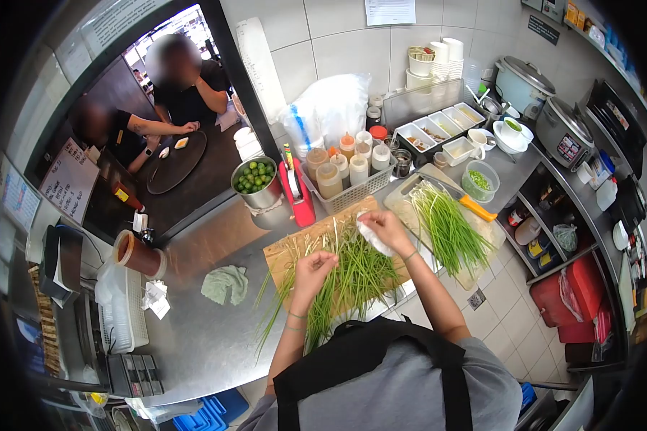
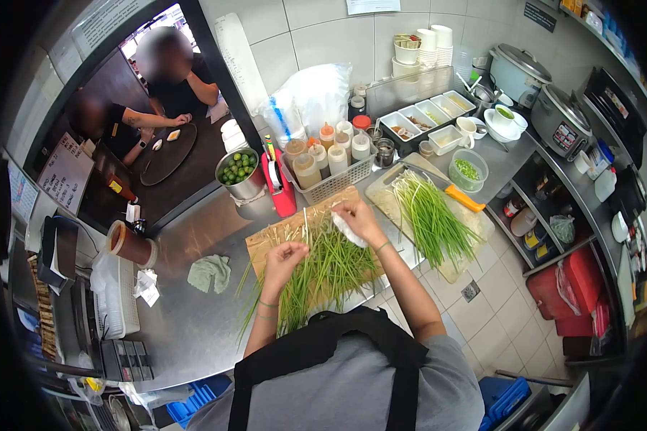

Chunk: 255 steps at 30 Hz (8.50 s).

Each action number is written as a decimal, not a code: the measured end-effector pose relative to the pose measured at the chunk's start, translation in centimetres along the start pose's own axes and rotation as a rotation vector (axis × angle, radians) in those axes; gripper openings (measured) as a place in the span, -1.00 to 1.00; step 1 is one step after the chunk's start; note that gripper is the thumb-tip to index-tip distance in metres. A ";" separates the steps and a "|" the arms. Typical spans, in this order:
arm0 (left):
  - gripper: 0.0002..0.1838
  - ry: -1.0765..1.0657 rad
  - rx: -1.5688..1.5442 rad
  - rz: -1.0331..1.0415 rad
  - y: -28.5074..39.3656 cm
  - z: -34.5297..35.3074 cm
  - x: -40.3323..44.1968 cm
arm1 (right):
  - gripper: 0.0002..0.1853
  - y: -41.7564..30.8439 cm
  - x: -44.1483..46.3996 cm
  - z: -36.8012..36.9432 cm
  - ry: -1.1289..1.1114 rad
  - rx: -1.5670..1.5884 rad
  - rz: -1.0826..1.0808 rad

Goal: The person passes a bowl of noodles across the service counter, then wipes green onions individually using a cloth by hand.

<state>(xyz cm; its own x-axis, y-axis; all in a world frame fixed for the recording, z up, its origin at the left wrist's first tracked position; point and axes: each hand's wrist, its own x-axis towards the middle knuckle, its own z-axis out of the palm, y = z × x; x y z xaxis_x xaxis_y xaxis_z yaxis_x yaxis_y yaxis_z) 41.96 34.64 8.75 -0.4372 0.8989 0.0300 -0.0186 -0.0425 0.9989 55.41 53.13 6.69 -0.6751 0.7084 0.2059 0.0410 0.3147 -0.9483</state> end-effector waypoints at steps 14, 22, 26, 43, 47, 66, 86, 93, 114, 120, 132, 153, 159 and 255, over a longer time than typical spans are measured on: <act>-0.86 0.090 0.307 0.140 -2.3 1.8 4.5 | -0.59 -1.9 -2.1 2.0 0.054 0.653 0.231; -0.86 0.111 0.119 0.279 -0.8 2.1 7.5 | -0.55 -3.3 -1.8 2.7 -0.029 0.568 0.110; -0.87 0.178 -0.086 0.186 0.6 1.2 7.3 | -0.54 -4.5 -2.8 2.6 -0.082 0.497 0.104; -0.85 0.489 -0.336 0.254 3.1 -2.7 6.3 | -0.52 -2.6 -6.4 1.3 -0.156 0.348 0.065; -0.85 0.484 -0.371 0.314 3.4 -2.9 5.3 | -0.52 -2.4 -6.1 0.8 -0.058 0.402 0.068; -0.67 0.284 0.937 -0.345 -6.0 -8.4 -1.5 | -0.74 -3.5 -5.6 0.2 0.144 -0.295 0.079; -0.93 0.137 0.106 -0.091 -2.0 -4.7 -0.8 | -0.81 -3.1 -5.1 0.4 0.070 0.530 0.264; -0.91 -0.041 0.023 -0.063 -1.6 1.1 1.5 | -0.87 -2.5 -4.6 2.4 -0.048 0.424 0.208; -0.90 -0.070 -0.123 -0.182 -1.5 1.8 1.5 | -0.89 -1.8 -4.2 1.8 -0.184 0.349 0.230; -0.89 -0.025 -0.165 -0.151 -2.0 2.0 1.6 | -0.91 -1.2 -4.5 2.0 -0.176 0.289 0.182; -0.84 -0.034 -0.082 -0.121 -1.6 2.5 1.4 | -0.83 -3.1 -4.7 2.0 -0.123 -0.192 0.031; -0.92 0.094 0.034 -0.168 -2.2 -2.3 -3.6 | -0.95 0.0 -1.7 0.9 0.223 -0.747 -0.046; -0.93 0.113 0.116 -0.130 -2.9 -3.4 -4.9 | -0.95 1.7 -0.3 1.7 0.213 -0.929 -0.014; -0.89 0.014 0.013 0.003 -4.4 3.9 3.1 | -0.86 0.5 -4.6 3.3 0.206 0.984 0.489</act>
<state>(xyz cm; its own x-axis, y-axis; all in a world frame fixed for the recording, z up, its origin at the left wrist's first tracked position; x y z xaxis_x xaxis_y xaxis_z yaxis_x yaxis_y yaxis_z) 44.18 39.36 4.57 -0.4496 0.8926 0.0323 -0.0056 -0.0389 0.9992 56.10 47.88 4.47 -0.6073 0.7388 -0.2921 -0.3937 -0.5993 -0.6970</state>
